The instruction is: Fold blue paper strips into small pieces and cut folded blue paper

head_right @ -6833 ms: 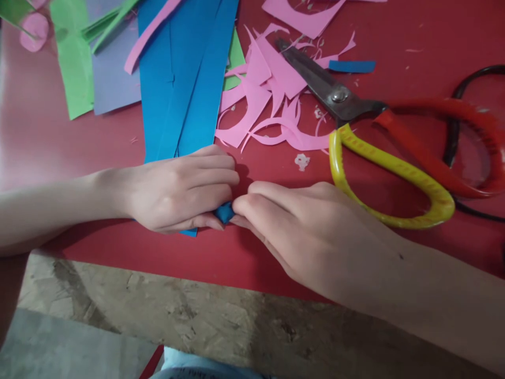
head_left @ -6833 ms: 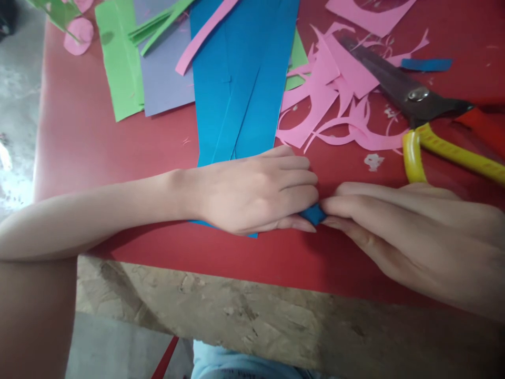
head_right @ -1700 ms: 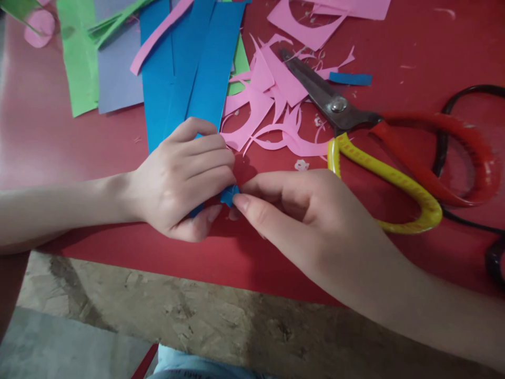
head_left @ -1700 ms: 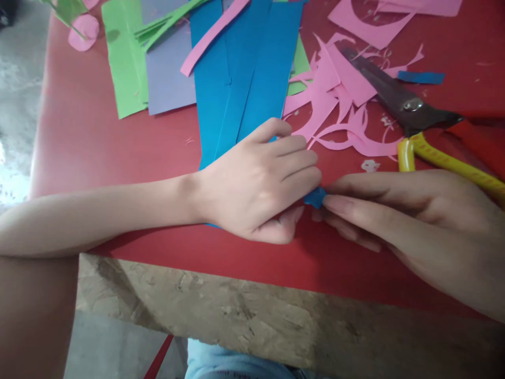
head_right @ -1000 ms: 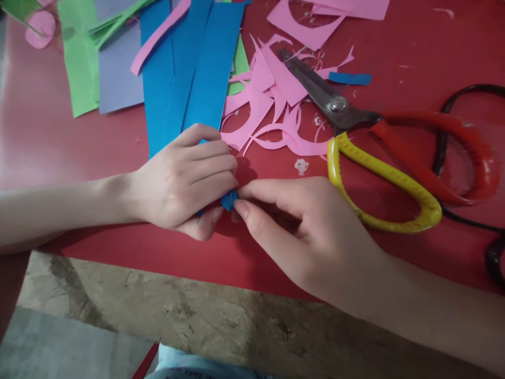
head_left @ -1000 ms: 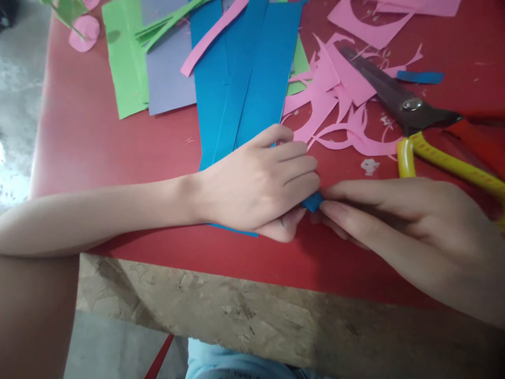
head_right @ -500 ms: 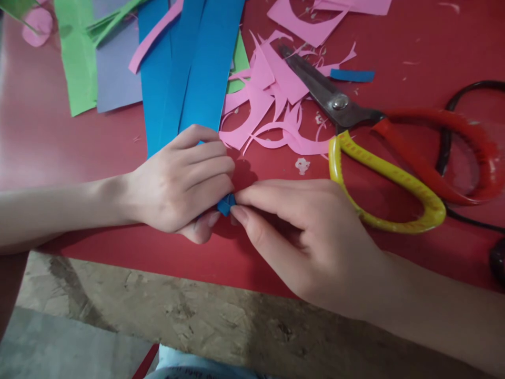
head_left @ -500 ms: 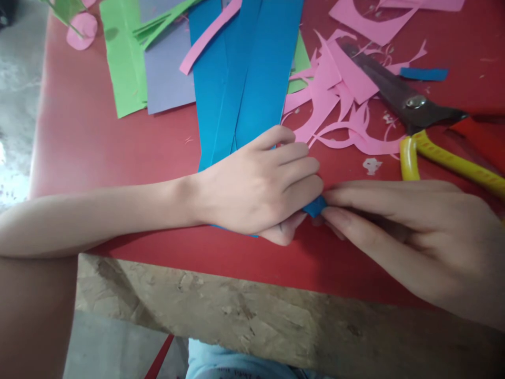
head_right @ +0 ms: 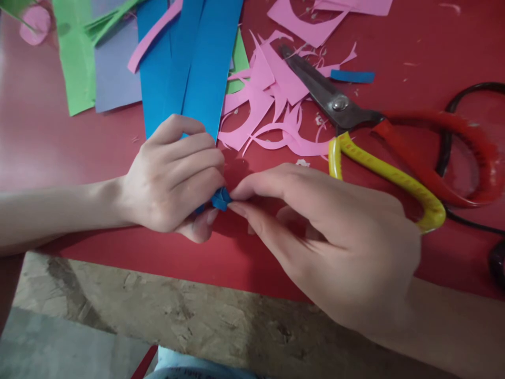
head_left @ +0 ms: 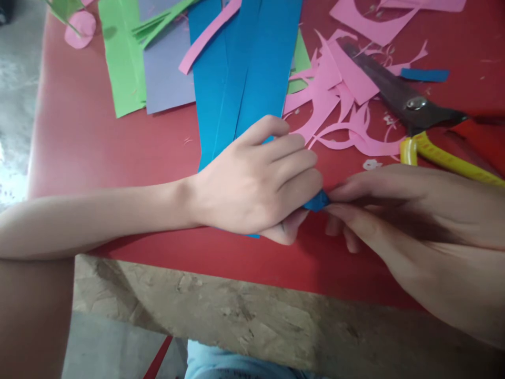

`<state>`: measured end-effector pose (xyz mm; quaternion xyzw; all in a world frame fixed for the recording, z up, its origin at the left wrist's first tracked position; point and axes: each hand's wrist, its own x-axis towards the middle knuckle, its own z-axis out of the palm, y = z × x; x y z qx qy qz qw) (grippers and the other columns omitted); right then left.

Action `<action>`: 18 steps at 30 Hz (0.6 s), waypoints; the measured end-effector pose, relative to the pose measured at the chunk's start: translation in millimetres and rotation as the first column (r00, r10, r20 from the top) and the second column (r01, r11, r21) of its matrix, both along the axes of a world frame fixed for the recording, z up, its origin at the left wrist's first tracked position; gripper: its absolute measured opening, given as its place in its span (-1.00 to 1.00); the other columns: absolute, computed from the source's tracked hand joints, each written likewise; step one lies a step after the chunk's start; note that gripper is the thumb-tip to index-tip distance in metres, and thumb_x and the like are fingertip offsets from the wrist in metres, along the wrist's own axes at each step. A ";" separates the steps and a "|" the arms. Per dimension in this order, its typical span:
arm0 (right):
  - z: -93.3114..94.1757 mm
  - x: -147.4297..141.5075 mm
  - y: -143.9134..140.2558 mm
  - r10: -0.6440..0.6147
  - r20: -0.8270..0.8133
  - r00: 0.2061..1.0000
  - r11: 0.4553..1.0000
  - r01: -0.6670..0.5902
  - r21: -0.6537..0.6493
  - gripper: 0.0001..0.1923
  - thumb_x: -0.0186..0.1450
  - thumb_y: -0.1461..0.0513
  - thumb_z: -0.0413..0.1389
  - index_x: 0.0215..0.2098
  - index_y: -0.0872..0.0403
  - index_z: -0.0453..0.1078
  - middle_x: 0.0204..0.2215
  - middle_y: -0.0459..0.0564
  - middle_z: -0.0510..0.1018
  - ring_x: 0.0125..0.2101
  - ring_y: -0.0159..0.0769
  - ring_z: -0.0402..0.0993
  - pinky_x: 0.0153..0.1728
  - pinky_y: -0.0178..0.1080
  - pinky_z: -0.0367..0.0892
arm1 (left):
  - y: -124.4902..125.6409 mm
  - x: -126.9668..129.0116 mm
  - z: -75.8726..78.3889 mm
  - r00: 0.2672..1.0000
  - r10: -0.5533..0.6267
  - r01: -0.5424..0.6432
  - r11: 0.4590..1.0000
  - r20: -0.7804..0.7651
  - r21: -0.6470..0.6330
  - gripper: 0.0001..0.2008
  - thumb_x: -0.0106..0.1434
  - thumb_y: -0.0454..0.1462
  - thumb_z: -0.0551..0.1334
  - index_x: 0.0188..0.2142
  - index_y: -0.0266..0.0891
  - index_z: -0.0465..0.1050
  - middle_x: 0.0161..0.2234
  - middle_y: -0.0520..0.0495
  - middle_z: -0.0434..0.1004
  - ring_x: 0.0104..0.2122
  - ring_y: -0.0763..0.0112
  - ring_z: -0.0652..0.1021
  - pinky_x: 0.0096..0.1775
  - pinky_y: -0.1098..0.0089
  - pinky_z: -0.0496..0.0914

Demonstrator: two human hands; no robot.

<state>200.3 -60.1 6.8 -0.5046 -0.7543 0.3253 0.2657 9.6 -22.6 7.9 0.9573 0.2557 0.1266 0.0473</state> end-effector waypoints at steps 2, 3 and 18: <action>-0.7 2.4 0.4 0.002 0.065 0.998 1.000 -0.001 -0.014 -0.66 0.28 -0.05 -0.04 -0.27 -0.11 0.49 -0.51 -0.15 0.52 -0.51 -0.42 0.48 -0.42 -0.28 0.40 | 0.0 0.2 0.2 1.000 0.011 -0.011 1.000 0.002 -0.013 -0.63 0.27 -0.19 -0.22 -0.48 -0.16 0.27 -0.48 -0.01 0.36 -0.32 0.33 0.52 -0.15 0.11 0.44; -0.8 3.8 0.5 0.014 0.097 0.995 1.000 -0.013 -0.012 -0.64 0.29 -0.07 -0.07 -0.25 -0.13 0.49 -0.51 -0.16 0.52 -0.50 -0.42 0.48 -0.40 -0.28 0.41 | -0.1 0.2 0.0 1.000 0.015 -0.015 1.000 0.010 -0.017 -0.62 0.28 -0.18 -0.22 -0.48 -0.17 0.27 -0.48 -0.01 0.36 -0.32 0.33 0.52 -0.15 0.11 0.44; 3.8 2.7 -0.4 0.126 0.209 0.970 0.933 -0.187 0.308 -0.85 0.36 0.20 -0.05 -0.24 -0.10 0.36 -0.33 -0.24 0.54 -0.31 -0.47 0.49 -0.39 -0.35 0.32 | -2.2 -2.8 -6.3 0.993 -0.078 0.071 0.995 0.087 0.077 -0.64 0.31 -0.24 -0.21 -0.43 -0.21 0.28 -0.42 -0.05 0.40 -0.31 0.31 0.52 -0.26 0.18 0.46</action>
